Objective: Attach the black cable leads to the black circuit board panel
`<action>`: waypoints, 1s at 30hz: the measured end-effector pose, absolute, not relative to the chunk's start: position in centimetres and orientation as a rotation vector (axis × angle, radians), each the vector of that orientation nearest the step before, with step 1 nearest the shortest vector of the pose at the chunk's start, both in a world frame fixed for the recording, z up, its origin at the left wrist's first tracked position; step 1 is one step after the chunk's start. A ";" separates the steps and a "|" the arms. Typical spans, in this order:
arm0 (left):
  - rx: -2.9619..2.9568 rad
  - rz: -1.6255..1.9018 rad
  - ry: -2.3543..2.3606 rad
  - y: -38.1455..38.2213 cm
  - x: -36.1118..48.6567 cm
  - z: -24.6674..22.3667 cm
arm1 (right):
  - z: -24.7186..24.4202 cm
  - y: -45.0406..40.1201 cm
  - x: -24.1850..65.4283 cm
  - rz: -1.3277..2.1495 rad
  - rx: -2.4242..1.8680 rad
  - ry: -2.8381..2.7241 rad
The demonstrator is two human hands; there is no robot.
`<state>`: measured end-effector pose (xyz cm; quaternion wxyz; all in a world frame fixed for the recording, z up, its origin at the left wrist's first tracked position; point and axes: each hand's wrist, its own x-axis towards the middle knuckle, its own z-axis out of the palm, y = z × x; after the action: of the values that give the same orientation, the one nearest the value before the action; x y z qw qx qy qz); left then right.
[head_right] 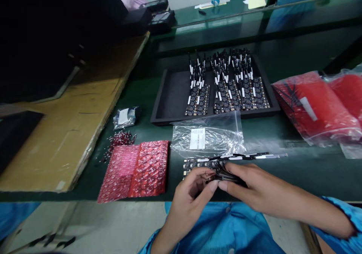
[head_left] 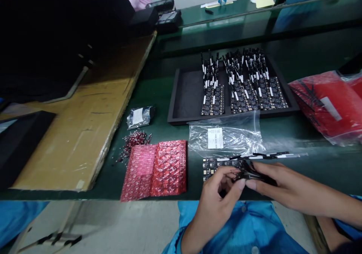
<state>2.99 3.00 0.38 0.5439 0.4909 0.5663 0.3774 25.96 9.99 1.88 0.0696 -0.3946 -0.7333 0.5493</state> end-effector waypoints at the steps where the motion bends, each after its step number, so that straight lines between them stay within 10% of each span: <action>1: 1.175 0.892 1.359 3.0 3.0 0.3 | 2.0 10.0 25.9 1.737 -1.222 -2.140; 30: 1.275 0.870 1.445 2.9 2.7 0.2 | 1.1 10.8 25.6 2.424 -1.167 -1.494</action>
<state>2.70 2.86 0.21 0.4913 0.5253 0.5953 0.3583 25.56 10.77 1.08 0.0322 -0.3789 -0.4853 0.7873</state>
